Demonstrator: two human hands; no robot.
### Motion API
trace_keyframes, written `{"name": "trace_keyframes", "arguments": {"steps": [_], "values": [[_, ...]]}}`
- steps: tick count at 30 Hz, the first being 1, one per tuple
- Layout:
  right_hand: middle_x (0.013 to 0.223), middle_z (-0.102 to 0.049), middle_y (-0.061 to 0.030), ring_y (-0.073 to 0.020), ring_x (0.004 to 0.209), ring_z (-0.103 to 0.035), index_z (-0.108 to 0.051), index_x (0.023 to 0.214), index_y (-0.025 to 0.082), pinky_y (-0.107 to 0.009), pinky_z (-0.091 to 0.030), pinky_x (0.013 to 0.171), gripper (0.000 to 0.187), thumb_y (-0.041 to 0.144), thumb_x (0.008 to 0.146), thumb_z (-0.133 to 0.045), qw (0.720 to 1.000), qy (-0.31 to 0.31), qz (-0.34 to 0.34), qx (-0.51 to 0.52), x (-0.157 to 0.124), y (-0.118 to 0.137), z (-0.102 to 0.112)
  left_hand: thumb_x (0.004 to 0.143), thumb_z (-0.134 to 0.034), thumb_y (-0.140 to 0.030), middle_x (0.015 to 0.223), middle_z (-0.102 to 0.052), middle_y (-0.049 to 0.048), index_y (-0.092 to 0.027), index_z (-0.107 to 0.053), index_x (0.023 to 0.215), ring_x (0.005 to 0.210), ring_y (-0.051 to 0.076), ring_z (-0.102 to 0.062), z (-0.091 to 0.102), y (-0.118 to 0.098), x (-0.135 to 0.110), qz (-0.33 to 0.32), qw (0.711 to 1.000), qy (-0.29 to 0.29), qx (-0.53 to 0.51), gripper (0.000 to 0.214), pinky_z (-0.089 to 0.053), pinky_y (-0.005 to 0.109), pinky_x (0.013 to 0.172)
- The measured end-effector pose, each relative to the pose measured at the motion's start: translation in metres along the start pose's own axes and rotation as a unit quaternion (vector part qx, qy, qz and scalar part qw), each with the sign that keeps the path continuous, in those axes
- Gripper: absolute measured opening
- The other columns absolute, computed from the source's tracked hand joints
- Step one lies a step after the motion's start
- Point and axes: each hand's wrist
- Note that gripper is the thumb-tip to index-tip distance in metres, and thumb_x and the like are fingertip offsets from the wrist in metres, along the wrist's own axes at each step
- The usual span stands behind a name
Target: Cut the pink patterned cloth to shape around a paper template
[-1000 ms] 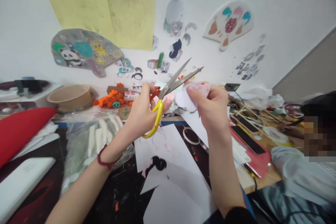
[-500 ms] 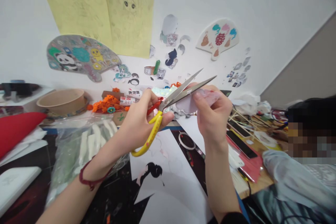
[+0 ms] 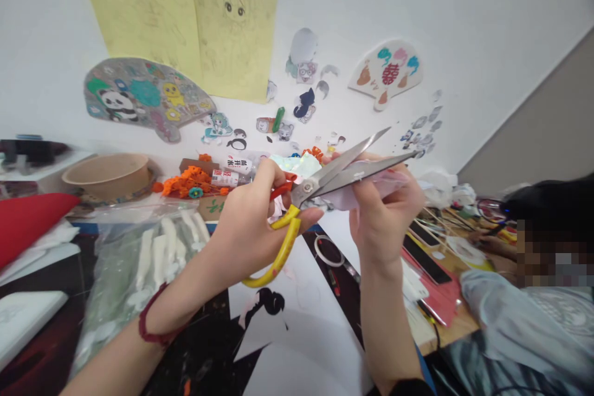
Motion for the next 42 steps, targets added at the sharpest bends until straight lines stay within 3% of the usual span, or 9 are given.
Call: {"name": "trace_keyframes", "arguments": {"steps": [6, 14, 20, 25, 33, 42], "values": [[0.085, -0.074, -0.0012, -0.0216, 0.083, -0.073, -0.073, 0.090, 0.027, -0.041, -0.061, 0.078, 0.006, 0.028, 0.084, -0.074, 1.000, -0.004, 0.016, -0.017, -0.001, 0.000, 0.000, 0.084, -0.073, -0.050, 0.072, -0.065, -0.0039, -0.024, -0.040, 0.091, 0.056, 0.014, -0.057, 0.000, -0.001, -0.002, -0.016, 1.000, -0.021, 0.009, 0.042, -0.038, 0.028, 0.055], [0.087, -0.075, -0.0017, -0.0220, 0.082, -0.072, -0.074, 0.089, 0.028, -0.041, -0.061, 0.077, 0.006, 0.031, 0.084, -0.075, 1.000, 0.001, 0.019, -0.013, -0.001, 0.000, 0.001, 0.083, -0.073, -0.060, 0.073, -0.065, -0.0027, -0.024, -0.042, 0.092, 0.054, 0.015, -0.057, 0.000, 0.000, -0.001, -0.001, 1.000, -0.022, 0.007, 0.049, -0.037, 0.030, 0.054], [0.088, -0.076, -0.0010, -0.0211, 0.084, -0.073, -0.075, 0.091, 0.028, -0.041, -0.062, 0.079, 0.008, 0.026, 0.084, -0.076, 1.000, 0.003, -0.002, 0.010, -0.001, 0.003, 0.000, 0.083, -0.074, -0.050, 0.072, -0.064, -0.0041, -0.024, -0.039, 0.088, 0.051, 0.012, -0.052, 0.001, -0.001, -0.001, -0.019, 1.000, -0.017, 0.004, 0.044, -0.035, 0.028, 0.053], [0.084, -0.073, -0.0002, -0.0194, 0.080, -0.071, -0.075, 0.086, 0.026, -0.041, -0.062, 0.081, 0.006, 0.023, 0.082, -0.078, 0.999, -0.031, 0.012, 0.010, -0.002, 0.004, -0.001, 0.085, -0.071, -0.046, 0.071, -0.062, -0.0051, -0.024, -0.039, 0.088, 0.049, 0.010, -0.047, -0.001, -0.002, 0.000, -0.032, 0.999, -0.010, 0.000, 0.039, -0.033, 0.027, 0.050], [0.074, -0.070, 0.0031, -0.0157, 0.071, -0.069, -0.075, 0.081, 0.023, -0.035, -0.061, 0.073, 0.007, 0.018, 0.078, -0.079, 0.999, -0.029, 0.038, 0.000, 0.000, 0.006, 0.003, 0.087, -0.069, -0.049, 0.070, -0.059, -0.0065, -0.023, -0.040, 0.088, 0.052, 0.010, -0.049, -0.002, -0.001, -0.002, -0.017, 1.000, 0.005, -0.008, 0.039, -0.036, 0.027, 0.053], [0.069, -0.066, 0.0048, -0.0111, 0.066, -0.061, -0.077, 0.078, 0.026, -0.026, -0.052, 0.062, 0.019, 0.007, 0.081, -0.074, 1.000, -0.019, 0.008, -0.004, -0.002, 0.020, 0.000, 0.085, -0.070, -0.051, 0.067, -0.059, -0.0058, -0.023, -0.042, 0.087, 0.052, 0.012, -0.049, -0.003, -0.002, -0.001, 0.001, 1.000, 0.003, -0.008, 0.040, -0.035, 0.028, 0.053]]}}
Point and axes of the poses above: each hand's wrist, its own x-axis towards the middle knuckle, its own z-axis out of the back of the hand, y = z × x
